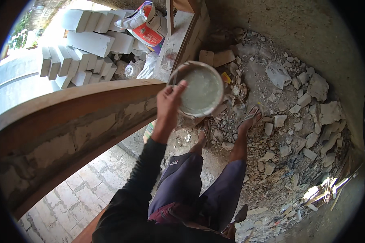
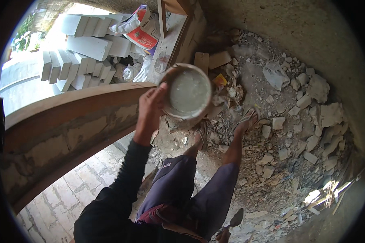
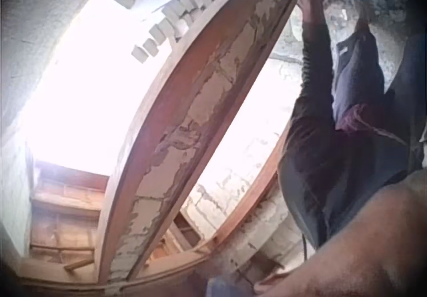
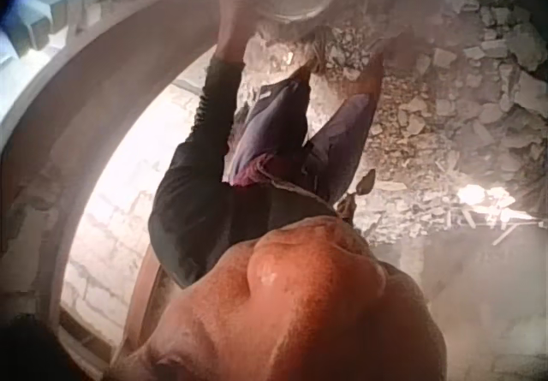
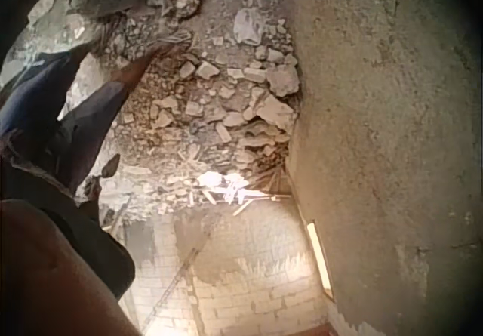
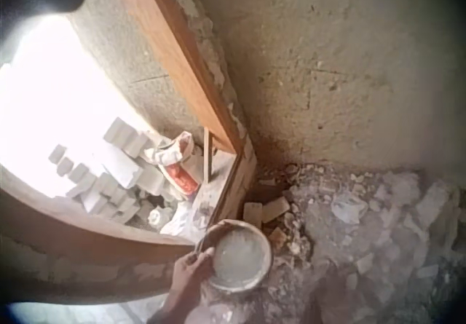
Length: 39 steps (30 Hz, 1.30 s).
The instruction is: The person mixes mortar in a bucket using a trowel, places the bucket onto a wooden frame, adds more mix into the bucket from a bag, and stirs the mortar with the trowel while holding the wooden frame.
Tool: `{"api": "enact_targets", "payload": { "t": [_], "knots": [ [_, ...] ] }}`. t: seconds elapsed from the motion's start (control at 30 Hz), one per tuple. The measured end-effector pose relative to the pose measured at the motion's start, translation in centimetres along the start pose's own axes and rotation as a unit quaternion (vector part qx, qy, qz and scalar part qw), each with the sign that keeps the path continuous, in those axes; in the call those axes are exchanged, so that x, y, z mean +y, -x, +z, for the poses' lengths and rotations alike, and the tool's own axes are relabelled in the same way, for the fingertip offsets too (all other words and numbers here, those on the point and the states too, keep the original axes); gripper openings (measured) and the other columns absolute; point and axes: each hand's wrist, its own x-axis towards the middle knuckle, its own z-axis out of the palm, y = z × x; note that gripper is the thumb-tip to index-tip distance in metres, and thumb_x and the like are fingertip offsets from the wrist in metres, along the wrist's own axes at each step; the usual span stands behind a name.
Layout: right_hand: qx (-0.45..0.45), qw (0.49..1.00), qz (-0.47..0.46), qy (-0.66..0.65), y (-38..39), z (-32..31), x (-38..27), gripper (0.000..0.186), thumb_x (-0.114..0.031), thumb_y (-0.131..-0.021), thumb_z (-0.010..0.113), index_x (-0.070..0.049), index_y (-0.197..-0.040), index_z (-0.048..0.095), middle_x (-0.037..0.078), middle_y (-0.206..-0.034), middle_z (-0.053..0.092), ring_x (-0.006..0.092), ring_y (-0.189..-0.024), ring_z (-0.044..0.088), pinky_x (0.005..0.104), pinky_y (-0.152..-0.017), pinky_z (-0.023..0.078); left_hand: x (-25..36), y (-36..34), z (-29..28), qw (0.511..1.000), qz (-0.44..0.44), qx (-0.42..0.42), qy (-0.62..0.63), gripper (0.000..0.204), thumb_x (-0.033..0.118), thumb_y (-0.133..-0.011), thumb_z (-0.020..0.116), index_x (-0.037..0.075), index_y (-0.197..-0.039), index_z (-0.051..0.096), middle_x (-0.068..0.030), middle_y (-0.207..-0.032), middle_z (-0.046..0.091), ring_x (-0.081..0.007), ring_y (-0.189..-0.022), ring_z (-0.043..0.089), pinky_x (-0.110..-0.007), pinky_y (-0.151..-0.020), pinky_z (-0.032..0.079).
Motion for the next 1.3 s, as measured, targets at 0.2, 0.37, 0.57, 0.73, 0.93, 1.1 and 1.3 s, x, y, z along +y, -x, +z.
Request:
{"api": "enact_targets", "payload": {
  "t": [0.2, 0.37, 0.57, 0.73, 0.93, 1.1, 1.3],
  "knots": [
    [-0.037, 0.994, 0.078, 0.063, -0.5, -0.4, -11.8, 0.024, -0.036, -0.092, 0.055, -0.013, -0.100, 0.057, 0.001, -0.056, 0.050, 0.0126, -0.039, 0.045, 0.0264, -0.035, 0.035, 4.9, -8.6, -1.2, 0.986, 0.046, 0.156, -0.042, 0.032, 0.031, -0.088, 0.066, 0.017, -0.065, 0.049, 0.0102, -0.056, 0.031, -0.0025, -0.044, 0.027, -0.022, -0.041, 0.023],
    [-0.056, 0.988, 0.093, 0.112, -1.7, -3.8, -26.7, 0.025, -0.032, -0.094, 0.054, -0.014, -0.111, 0.058, 0.001, -0.058, 0.052, 0.0142, -0.040, 0.048, 0.0266, -0.034, 0.036, 6.4, -16.3, -6.3, 0.974, 0.042, 0.221, -0.015, 0.041, 0.039, -0.089, 0.061, 0.006, -0.064, 0.055, -0.0013, -0.052, 0.044, -0.0111, -0.042, 0.039, -0.027, -0.041, 0.029],
    [0.050, 0.988, 0.079, 0.122, -1.6, -4.3, -43.9, 0.033, -0.034, -0.090, 0.054, -0.018, -0.065, 0.040, -0.001, -0.042, 0.032, 0.0172, -0.031, 0.036, 0.0326, -0.030, 0.029, 6.5, -19.5, -6.9, 0.951, 0.019, 0.303, -0.054, 0.041, 0.035, -0.093, 0.056, 0.008, -0.062, 0.049, -0.0006, -0.051, 0.042, -0.0123, -0.042, 0.039, -0.028, -0.040, 0.032],
    [0.044, 0.977, -0.033, 0.207, -2.6, 0.2, -55.8, 0.025, -0.030, -0.087, 0.054, -0.015, -0.068, 0.047, -0.001, -0.045, 0.035, 0.0146, -0.034, 0.040, 0.0305, -0.034, 0.032, 5.5, -18.5, -10.1, 0.932, -0.017, 0.340, -0.124, 0.036, 0.030, -0.092, 0.054, -0.002, -0.077, 0.060, -0.0035, -0.057, 0.051, -0.0150, -0.050, 0.051, -0.029, -0.047, 0.043],
    [-0.014, 0.921, -0.264, 0.286, 0.3, 10.5, -69.9, 0.012, -0.019, -0.084, 0.058, -0.008, -0.080, 0.053, -0.001, -0.058, 0.047, 0.0110, -0.042, 0.045, 0.0273, -0.038, 0.036, 10.7, -7.3, -3.7, 0.720, 0.267, 0.403, -0.499, 0.047, 0.025, -0.081, 0.068, -0.002, -0.118, 0.055, -0.0191, -0.105, 0.060, -0.0317, -0.102, 0.056, -0.040, -0.090, 0.043],
    [-0.082, 0.869, -0.326, 0.364, 5.6, 23.0, -77.9, 0.015, -0.018, -0.085, 0.063, -0.007, -0.086, 0.053, 0.000, -0.059, 0.048, 0.0107, -0.043, 0.046, 0.0269, -0.038, 0.036, 18.5, 6.2, -3.9, 0.512, 0.424, 0.544, -0.512, 0.031, 0.012, -0.077, 0.076, 0.008, -0.104, 0.060, -0.0051, -0.102, 0.063, -0.0196, -0.093, 0.056, -0.032, -0.085, 0.042],
    [-0.120, 0.706, -0.408, 0.566, 12.7, 40.6, -81.5, 0.023, -0.021, -0.088, 0.062, -0.003, -0.100, 0.054, 0.001, -0.061, 0.048, 0.0095, -0.045, 0.046, 0.0250, -0.041, 0.037, 24.7, 13.3, -10.9, 0.187, 0.281, 0.720, -0.606, 0.034, 0.025, -0.070, 0.084, 0.007, -0.087, 0.061, -0.0055, -0.091, 0.058, -0.0211, -0.086, 0.052, -0.032, -0.081, 0.040]
  ]
}}
